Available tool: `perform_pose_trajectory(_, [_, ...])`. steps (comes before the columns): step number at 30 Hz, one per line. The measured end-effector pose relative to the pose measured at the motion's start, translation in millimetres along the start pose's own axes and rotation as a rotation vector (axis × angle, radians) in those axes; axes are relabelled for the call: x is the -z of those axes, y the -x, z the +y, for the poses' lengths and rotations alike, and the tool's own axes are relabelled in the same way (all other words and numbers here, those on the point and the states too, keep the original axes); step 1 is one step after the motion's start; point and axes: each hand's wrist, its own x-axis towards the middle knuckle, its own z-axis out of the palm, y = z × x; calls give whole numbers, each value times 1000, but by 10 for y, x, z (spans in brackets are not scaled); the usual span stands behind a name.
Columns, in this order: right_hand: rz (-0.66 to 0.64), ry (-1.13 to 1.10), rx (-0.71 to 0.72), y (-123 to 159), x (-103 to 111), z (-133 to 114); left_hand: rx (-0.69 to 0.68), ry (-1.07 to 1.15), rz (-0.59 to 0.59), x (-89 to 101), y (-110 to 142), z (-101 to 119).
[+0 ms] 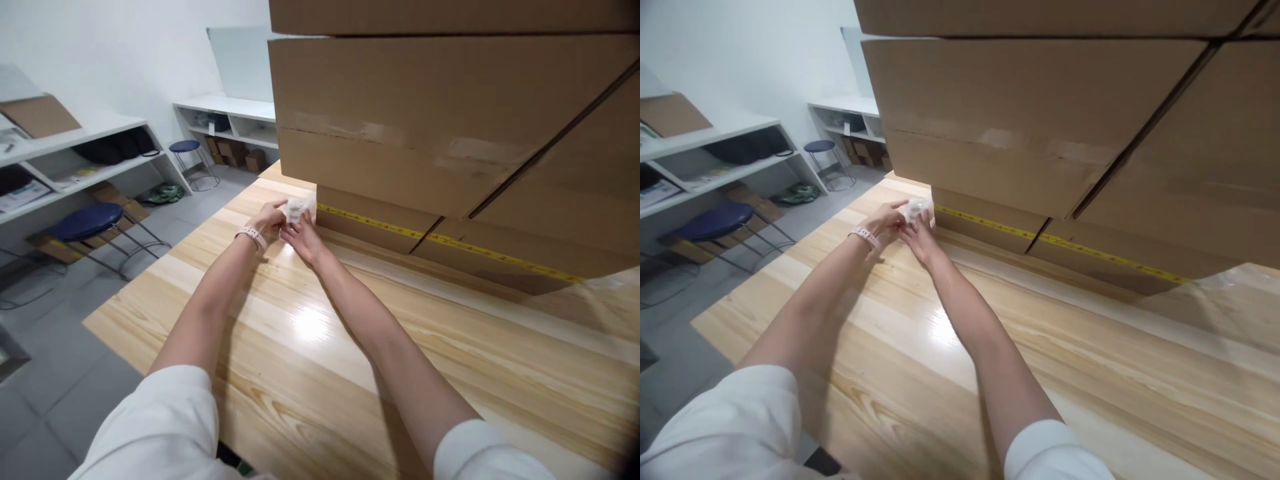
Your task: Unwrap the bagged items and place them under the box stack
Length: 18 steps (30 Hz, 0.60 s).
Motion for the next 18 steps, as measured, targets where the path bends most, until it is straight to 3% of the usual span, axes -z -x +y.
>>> perform_pose_trajectory(3, [-42, 7, -76, 470, -30, 62, 143, -86, -74, 196, 491, 33])
perform_pose_trajectory(5, [-64, 20, -118, 935, 41, 113, 192, -118, -148, 256, 897, 15])
perform_pose_trajectory(9, [-162, 198, -166, 2135, 435, 161, 231, -126, -375, 97, 1813, -106])
perform_pose_trajectory(11, [-181, 533, -47, 2680, 726, 129, 151, -118, -595, -134, 2210, -165])
perform_pose_trajectory(13, [-100, 1032, 275, 3069, 1037, 43, 89, -78, -750, -438, 2486, -180])
perform_pose_trajectory(15, [42, 1409, 569, 3294, 1336, -89, 82, -20, -843, -771, 2622, -143])
perform_pose_trajectory(18, [293, 1706, 775, 3448, 1704, -325, 131, 57, -905, -1247, 2621, -30])
